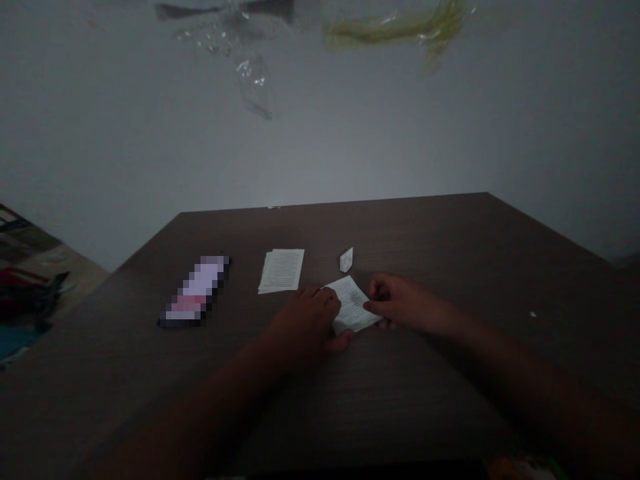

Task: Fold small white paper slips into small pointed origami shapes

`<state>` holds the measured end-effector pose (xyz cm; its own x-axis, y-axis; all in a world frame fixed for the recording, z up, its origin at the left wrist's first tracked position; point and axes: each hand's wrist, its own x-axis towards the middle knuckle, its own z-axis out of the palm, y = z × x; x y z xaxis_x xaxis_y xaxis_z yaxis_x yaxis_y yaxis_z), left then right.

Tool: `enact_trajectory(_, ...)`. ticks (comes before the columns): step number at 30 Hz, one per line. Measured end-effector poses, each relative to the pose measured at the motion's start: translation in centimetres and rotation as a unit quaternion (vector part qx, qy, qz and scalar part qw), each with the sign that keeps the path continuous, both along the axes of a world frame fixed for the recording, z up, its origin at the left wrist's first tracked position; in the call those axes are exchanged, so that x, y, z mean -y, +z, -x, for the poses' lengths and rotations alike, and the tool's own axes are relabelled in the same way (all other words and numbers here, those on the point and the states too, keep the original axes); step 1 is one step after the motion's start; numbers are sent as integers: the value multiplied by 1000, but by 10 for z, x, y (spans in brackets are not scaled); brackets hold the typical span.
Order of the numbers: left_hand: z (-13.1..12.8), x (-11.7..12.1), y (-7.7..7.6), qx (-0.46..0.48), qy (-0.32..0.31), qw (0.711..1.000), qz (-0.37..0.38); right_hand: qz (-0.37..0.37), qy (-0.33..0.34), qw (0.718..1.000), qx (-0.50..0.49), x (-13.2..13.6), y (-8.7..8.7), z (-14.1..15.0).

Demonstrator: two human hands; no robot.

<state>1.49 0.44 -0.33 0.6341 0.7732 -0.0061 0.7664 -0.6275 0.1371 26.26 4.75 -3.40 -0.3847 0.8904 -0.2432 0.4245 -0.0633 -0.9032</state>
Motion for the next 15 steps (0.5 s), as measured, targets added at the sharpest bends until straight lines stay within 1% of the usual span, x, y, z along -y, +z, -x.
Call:
enact_trajectory(3, 1, -2, 0, 15, 19, 1000, 3, 33, -8, 999, -23, 0, 3, -1)
enact_trajectory(7, -1, -1, -2, 33, 30, 999, 21, 48, -39, 995, -77, -4, 2, 3)
enact_trajectory(9, -3, 0, -2, 34, 39, 998, 24, 43, -54, 992, -105, -3, -1, 7)
enact_trajectory(12, -6, 1, -4, 35, 44, 998, 22, 7, -66, 986, -150, 1, -5, 15)
enact_trajectory(14, -6, 0, -5, 47, 44, 998, 22, -45, -56, 986, -151, 7, -7, 18)
enact_trajectory(15, -6, 0, -7, 55, 47, 997, 21, -85, -46, 986, -139, 10, -7, 18)
